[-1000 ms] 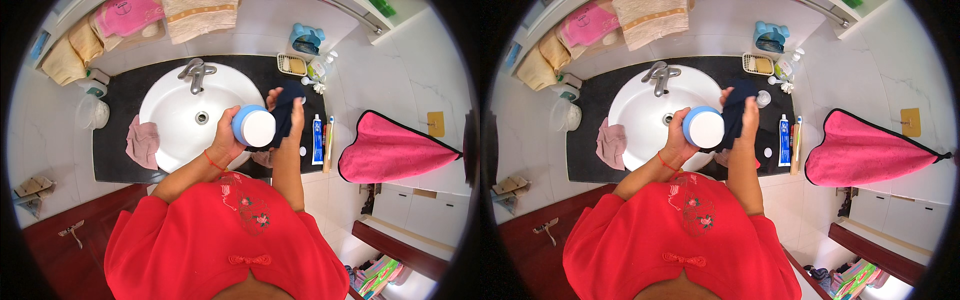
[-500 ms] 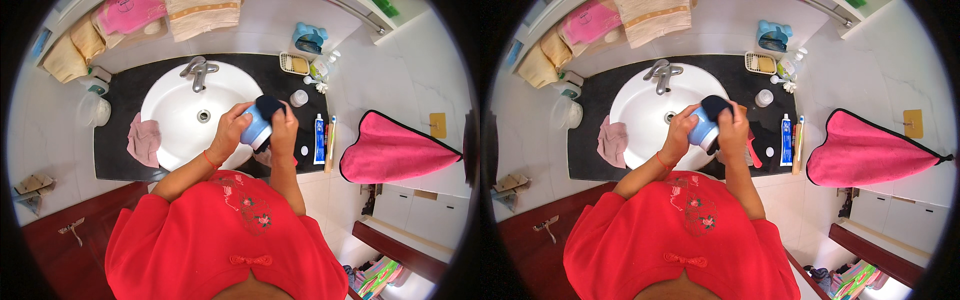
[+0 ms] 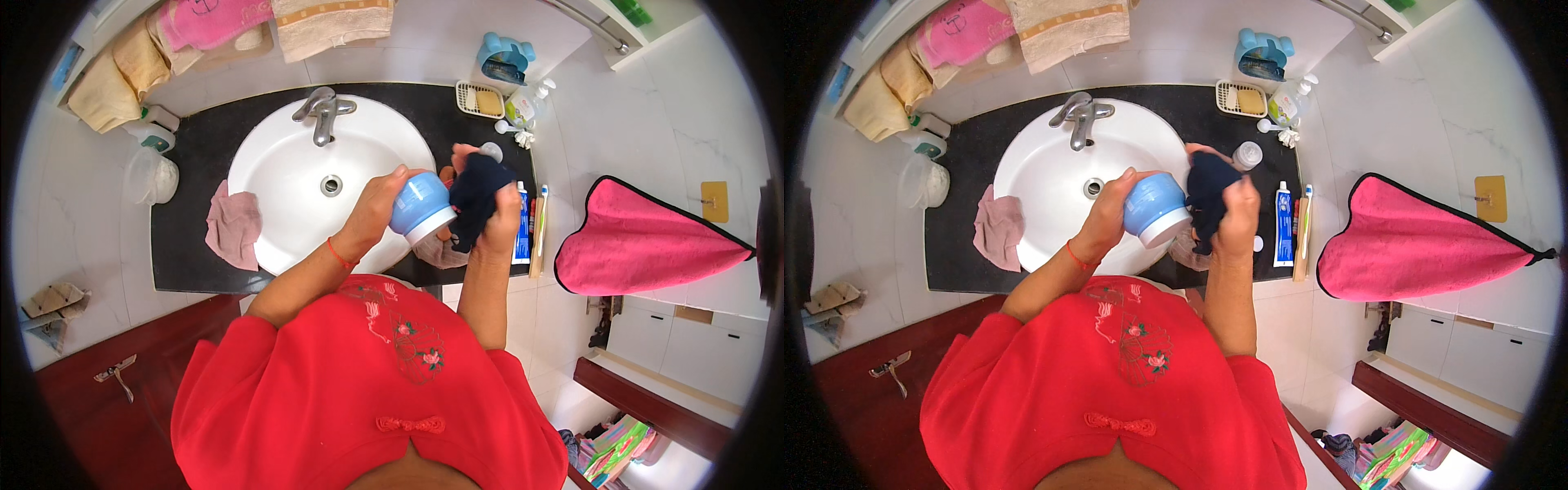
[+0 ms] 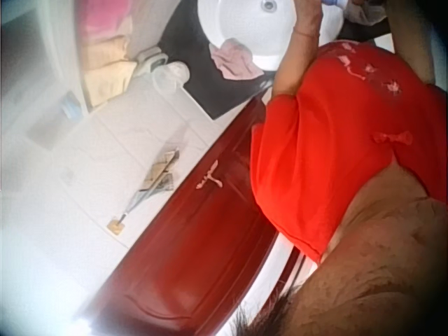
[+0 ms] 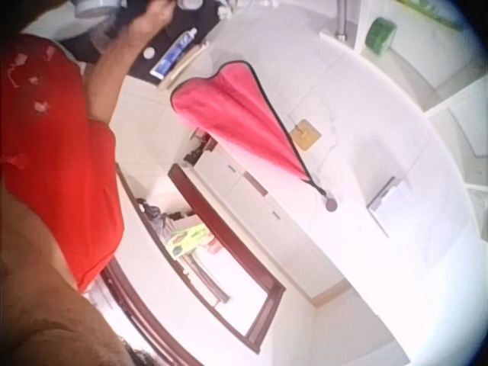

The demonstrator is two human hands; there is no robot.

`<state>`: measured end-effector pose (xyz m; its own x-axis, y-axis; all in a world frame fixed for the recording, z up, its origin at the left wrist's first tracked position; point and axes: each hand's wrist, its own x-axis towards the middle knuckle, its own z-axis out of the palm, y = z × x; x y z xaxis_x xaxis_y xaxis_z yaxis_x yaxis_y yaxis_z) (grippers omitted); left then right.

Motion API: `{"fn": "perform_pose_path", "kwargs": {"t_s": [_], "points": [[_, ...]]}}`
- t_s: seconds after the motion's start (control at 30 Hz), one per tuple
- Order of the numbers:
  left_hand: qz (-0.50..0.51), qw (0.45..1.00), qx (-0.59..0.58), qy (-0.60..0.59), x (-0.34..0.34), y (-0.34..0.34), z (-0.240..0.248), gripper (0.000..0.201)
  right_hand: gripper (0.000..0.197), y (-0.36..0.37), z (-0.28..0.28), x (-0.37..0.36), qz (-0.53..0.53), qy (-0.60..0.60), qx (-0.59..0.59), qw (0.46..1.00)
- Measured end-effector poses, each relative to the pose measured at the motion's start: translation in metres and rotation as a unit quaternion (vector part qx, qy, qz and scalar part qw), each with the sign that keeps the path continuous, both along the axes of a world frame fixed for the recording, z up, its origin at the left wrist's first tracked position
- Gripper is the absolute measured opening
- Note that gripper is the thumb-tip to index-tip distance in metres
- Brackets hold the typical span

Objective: The person wipes down several toiletry bottles and a comb with a cloth, then places them back onto a bathroom shelf.

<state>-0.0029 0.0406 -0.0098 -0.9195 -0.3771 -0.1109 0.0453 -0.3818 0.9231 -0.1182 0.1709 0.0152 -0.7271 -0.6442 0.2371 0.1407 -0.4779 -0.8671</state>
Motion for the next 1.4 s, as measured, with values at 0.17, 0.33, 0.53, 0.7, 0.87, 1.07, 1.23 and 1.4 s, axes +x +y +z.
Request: {"fn": "perform_pose_path", "kwargs": {"t_s": [0.17, 0.33, 0.53, 0.7, 0.87, 1.07, 1.23, 1.4], "points": [[-0.056, 0.998, 0.015, -0.034, 0.002, 0.003, -0.015, 0.056, 0.024, -0.008, 0.008, 0.006, 0.101, 0.362, 0.17, 0.911], [-0.084, 0.994, 0.066, -0.035, 0.005, 0.002, -0.021, 0.049, 0.021, -0.015, 0.005, 0.0, 0.097, 0.271, 0.198, 0.937], [-0.032, 0.958, 0.28, -0.046, 0.008, -0.001, 0.002, 0.049, 0.032, -0.019, -0.015, 0.011, 0.043, 0.009, 0.187, 0.981], [0.056, 0.924, 0.377, -0.026, -0.002, -0.001, 0.007, 0.055, 0.044, -0.029, -0.04, 0.044, -0.119, -0.113, 0.092, 0.982], [0.137, 0.989, 0.056, -0.026, -0.007, 0.007, -0.019, 0.046, 0.036, -0.035, -0.045, 0.049, -0.2, -0.25, -0.007, 0.947], [0.043, 0.996, -0.073, -0.027, 0.005, -0.001, -0.01, 0.056, 0.032, -0.028, -0.032, 0.021, -0.164, -0.194, 0.096, 0.963], [-0.084, 0.967, -0.184, -0.157, 0.001, -0.023, 0.006, 0.065, 0.025, -0.024, -0.023, 0.011, -0.088, -0.138, 0.173, 0.971], [-0.054, 0.988, 0.099, -0.11, 0.002, -0.017, -0.006, 0.059, 0.029, -0.028, -0.016, 0.011, -0.065, -0.117, 0.162, 0.978]]}}
